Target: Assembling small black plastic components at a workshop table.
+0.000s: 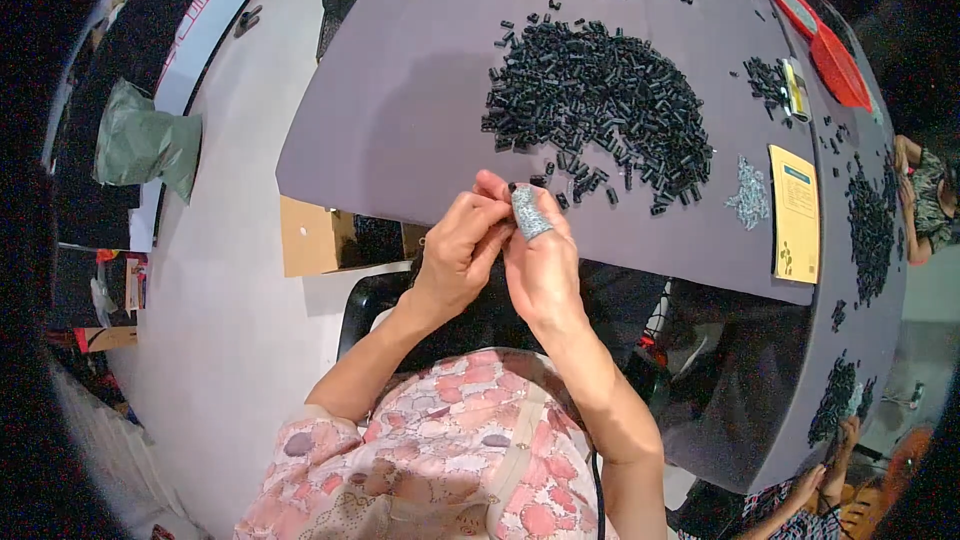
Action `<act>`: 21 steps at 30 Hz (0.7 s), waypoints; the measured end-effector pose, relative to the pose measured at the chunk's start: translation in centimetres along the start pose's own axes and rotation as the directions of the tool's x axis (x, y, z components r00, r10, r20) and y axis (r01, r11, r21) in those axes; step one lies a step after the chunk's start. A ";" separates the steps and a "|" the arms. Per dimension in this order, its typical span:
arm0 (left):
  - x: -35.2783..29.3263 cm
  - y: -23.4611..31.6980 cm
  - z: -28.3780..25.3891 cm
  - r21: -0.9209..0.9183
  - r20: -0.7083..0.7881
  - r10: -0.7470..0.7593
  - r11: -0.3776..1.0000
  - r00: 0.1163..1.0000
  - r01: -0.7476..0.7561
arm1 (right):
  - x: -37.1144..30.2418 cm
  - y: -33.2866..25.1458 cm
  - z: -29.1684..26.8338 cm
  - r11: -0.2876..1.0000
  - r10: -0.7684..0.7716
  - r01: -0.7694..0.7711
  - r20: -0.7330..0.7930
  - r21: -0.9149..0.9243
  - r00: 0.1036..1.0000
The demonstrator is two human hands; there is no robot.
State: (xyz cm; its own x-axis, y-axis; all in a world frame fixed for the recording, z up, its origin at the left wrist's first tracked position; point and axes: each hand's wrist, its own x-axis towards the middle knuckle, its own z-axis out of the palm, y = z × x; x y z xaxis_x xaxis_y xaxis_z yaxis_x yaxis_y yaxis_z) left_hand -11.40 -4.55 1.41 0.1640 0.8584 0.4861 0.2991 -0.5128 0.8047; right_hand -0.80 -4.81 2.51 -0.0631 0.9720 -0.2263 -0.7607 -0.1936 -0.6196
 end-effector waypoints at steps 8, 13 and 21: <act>-0.4 0.6 1.0 0.114 -0.069 -0.059 0.991 0.996 0.067 | -0.5 0.1 0.9 0.998 -0.015 0.010 -0.080 -0.062 0.997; -0.7 0.3 0.8 -0.061 -0.068 -0.209 0.977 0.976 0.205 | -1.0 -0.2 1.2 0.994 -0.041 0.038 -0.025 -0.107 0.999; 0.3 0.6 -1.4 -0.845 0.334 -0.590 0.158 0.735 0.510 | -1.2 -1.1 -1.4 0.945 -0.097 0.092 -0.002 -0.315 0.995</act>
State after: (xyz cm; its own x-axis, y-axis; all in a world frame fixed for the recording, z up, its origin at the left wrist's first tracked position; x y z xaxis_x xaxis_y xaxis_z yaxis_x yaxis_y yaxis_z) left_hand -12.51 -4.60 2.48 0.2580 0.9382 -0.2307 -0.6636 0.3456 0.6635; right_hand 1.00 -5.97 2.42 0.0128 0.9859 -0.1667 -0.5209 -0.1358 -0.8427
